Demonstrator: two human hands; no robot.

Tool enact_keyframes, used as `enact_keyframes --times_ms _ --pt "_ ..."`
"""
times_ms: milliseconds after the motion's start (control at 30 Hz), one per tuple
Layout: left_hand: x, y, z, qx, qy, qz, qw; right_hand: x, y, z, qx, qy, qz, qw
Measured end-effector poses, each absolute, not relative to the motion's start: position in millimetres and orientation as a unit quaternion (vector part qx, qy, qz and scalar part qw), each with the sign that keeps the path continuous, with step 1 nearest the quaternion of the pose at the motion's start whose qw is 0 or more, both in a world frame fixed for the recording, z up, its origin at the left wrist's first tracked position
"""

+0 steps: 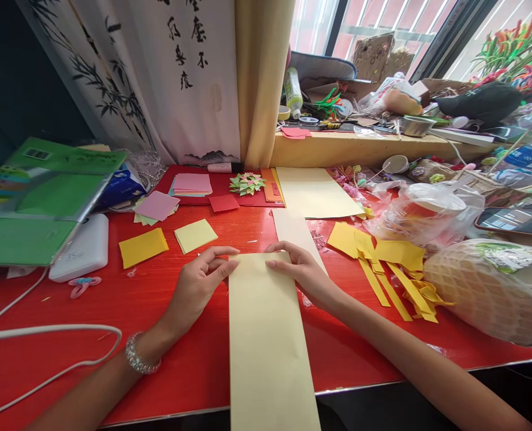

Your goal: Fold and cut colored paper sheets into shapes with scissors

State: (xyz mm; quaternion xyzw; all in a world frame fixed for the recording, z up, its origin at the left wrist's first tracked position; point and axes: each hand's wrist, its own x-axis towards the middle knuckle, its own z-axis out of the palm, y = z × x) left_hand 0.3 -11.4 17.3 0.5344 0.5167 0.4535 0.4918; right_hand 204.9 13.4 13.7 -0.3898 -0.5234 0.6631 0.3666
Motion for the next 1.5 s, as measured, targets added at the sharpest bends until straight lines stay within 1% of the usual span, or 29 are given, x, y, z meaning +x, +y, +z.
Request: enact_keyframes --times_ms 733,967,1067,1167,1500 --pt "0.8 -11.9 18.4 0.521 0.522 0.458 0.496 204.7 12.3 15.4 -0.381 -0.558 0.637 0.371" --pt "1.5 -10.4 17.3 0.523 0.529 0.467 0.479 205.0 12.7 12.4 -0.441 -0.542 0.604 0.384" --pt "0.8 -9.9 18.4 0.519 0.537 0.474 0.467 205.5 14.4 13.8 -0.437 -0.498 0.632 0.402" --pt "0.0 -10.0 19.5 0.517 0.550 0.478 0.449 205.7 15.4 15.7 -0.417 -0.479 0.659 0.402" --pt "1.9 -9.8 21.0 0.526 0.551 0.478 0.438 205.4 14.2 17.0 -0.408 -0.499 0.641 0.415"
